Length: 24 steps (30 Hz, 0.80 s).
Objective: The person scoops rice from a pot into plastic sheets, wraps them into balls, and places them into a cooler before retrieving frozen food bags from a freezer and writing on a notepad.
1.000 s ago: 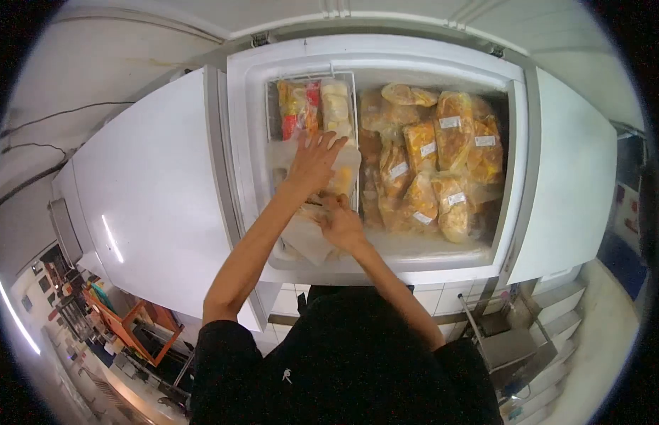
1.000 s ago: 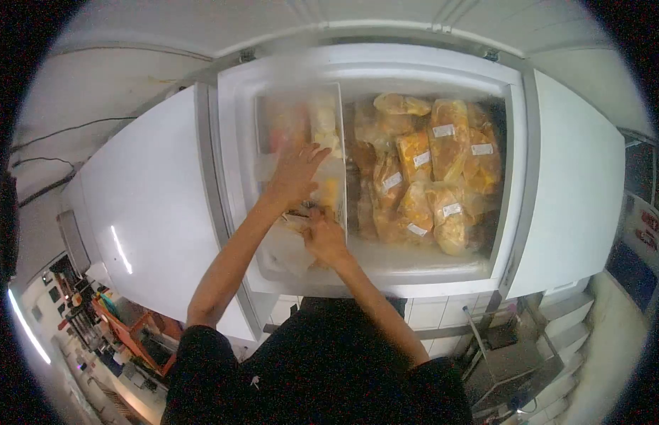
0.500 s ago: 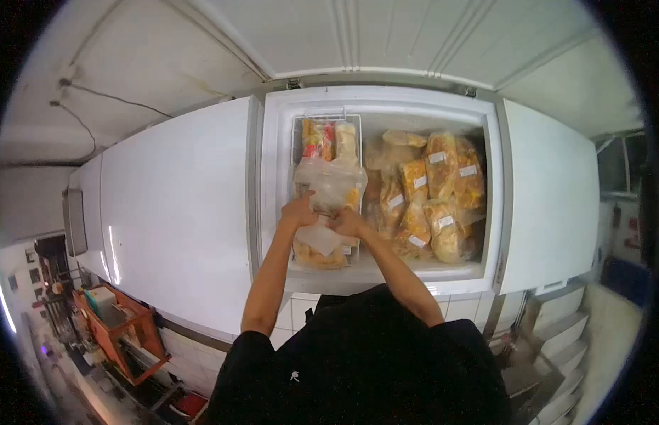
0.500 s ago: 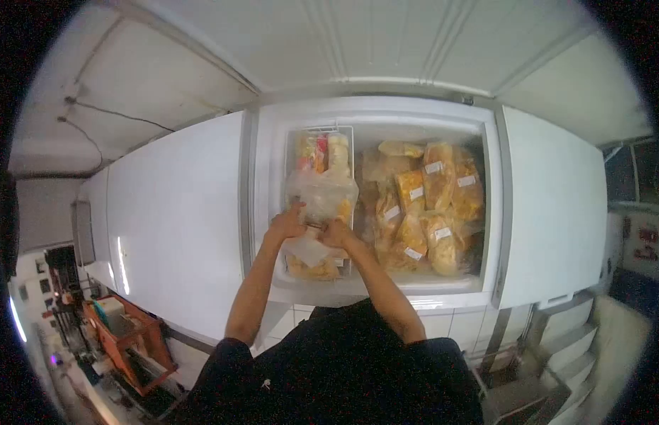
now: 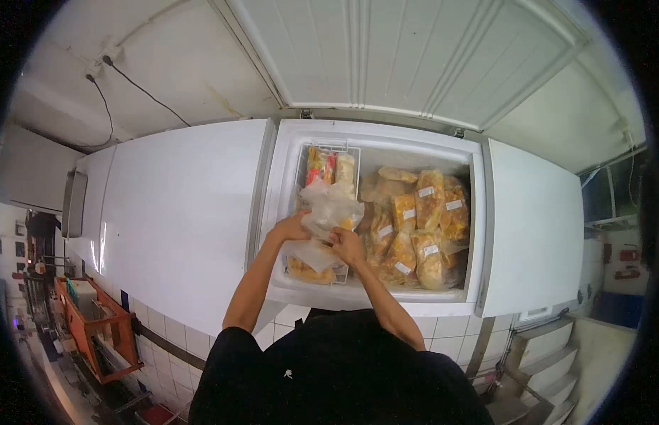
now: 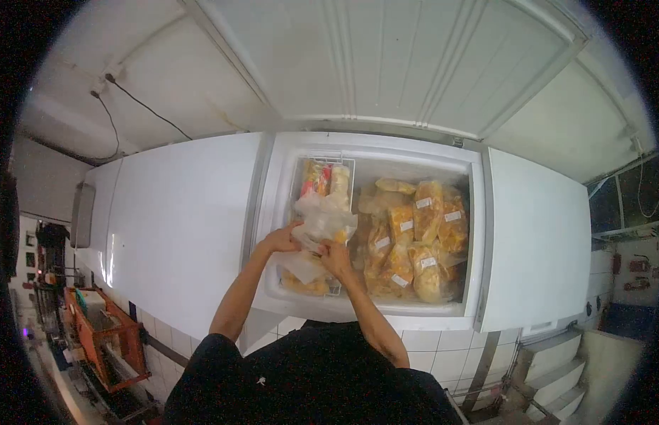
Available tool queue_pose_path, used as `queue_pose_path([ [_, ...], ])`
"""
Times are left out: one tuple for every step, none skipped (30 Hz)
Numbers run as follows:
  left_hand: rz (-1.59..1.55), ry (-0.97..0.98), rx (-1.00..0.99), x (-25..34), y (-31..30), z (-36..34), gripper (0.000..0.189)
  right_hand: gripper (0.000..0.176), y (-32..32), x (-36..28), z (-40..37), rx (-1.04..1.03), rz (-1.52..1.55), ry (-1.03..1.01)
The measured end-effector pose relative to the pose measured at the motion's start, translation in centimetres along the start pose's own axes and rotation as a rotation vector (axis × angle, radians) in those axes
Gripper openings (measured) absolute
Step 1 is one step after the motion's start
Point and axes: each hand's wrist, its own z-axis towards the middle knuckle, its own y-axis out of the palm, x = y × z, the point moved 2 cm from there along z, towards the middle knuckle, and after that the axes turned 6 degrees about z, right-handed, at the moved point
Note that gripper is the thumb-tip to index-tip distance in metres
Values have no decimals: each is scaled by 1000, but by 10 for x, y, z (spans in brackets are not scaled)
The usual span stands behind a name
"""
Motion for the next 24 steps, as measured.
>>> queue_pose_path([
  [4, 0, 1, 6, -7, -6, 88, 19, 0, -1, 1, 2, 3, -2],
  [65, -1, -4, 7, -12, -7, 90, 17, 1, -4, 5, -44, -11, -76],
  [125, -3, -6, 8, -18, -8, 93, 16, 1, -7, 10, -91, -27, -154],
  [126, -8, 4, 10, -25, -9, 93, 16, -1, -9, 14, -94, -26, -164],
  [259, 14, 14, 9, -31, -7, 93, 15, -5, -14, 17, -94, 36, -197],
  [393, 34, 24, 2, -32, -4, 93, 14, -8, -17, 21, -95, 99, -230],
  [397, 25, 30, -8, -28, 1, 93, 14, -11, -19, 27, -100, 105, -239],
  [369, 218, 206, -23, -19, 14, 84, 13, -14, -17, 36, -130, 148, -257],
  [338, 415, 381, -28, -17, 18, 74, 12, -16, -16, 42, -160, 190, -275],
  [349, 414, 388, -25, -18, 17, 74, 12, -19, -17, 49, -156, 194, -287],
  [156, 359, 298, -17, -18, 14, 64, 12, -21, -16, 53, -152, 201, -304],
  [-36, 302, 206, -10, -20, 12, 54, 12, -25, -16, 58, -149, 208, -321],
  [-29, 300, 213, -3, -27, 10, 54, 12, -28, -15, 65, -148, 211, -330],
  [-97, 294, 212, 14, -39, -3, 48, 13, -28, -13, 71, -216, 341, -322],
  [-129, 288, 218, 19, -44, -6, 45, 14, -29, -13, 75, -287, 470, -313],
  [-161, 282, 225, 24, -49, -9, 42, 14, -33, -14, 78, -294, 473, -325],
  [21, 208, 245, 19, -49, -1, 42, 15, -36, -17, 81, -344, 473, -324],
  [206, 135, 268, 13, -52, 9, 43, 17, -41, -21, 86, -389, 472, -328],
  [253, 167, 341, 5, -53, 14, 44, 17, -50, -25, 92, -385, 461, -362],
  [302, 206, 425, -5, -49, 15, 46, 18, -59, -31, 97, -419, 278, -428],
  [272, 193, 509, -14, -44, 15, 46, 20, -72, -40, 110, -442, 92, -492],
  [254, 124, 483, -10, -43, 3, 45, 20, -98, -64, 118, -423, 73, -533],
  [218, 5, 452, 25, -51, -32, 42, 22, -134, -104, 109, -345, -48, -601],
  [289, -2, 566, 38, -47, -53, 38, 28, -165, -145, 103, -258, -164, -669],
])
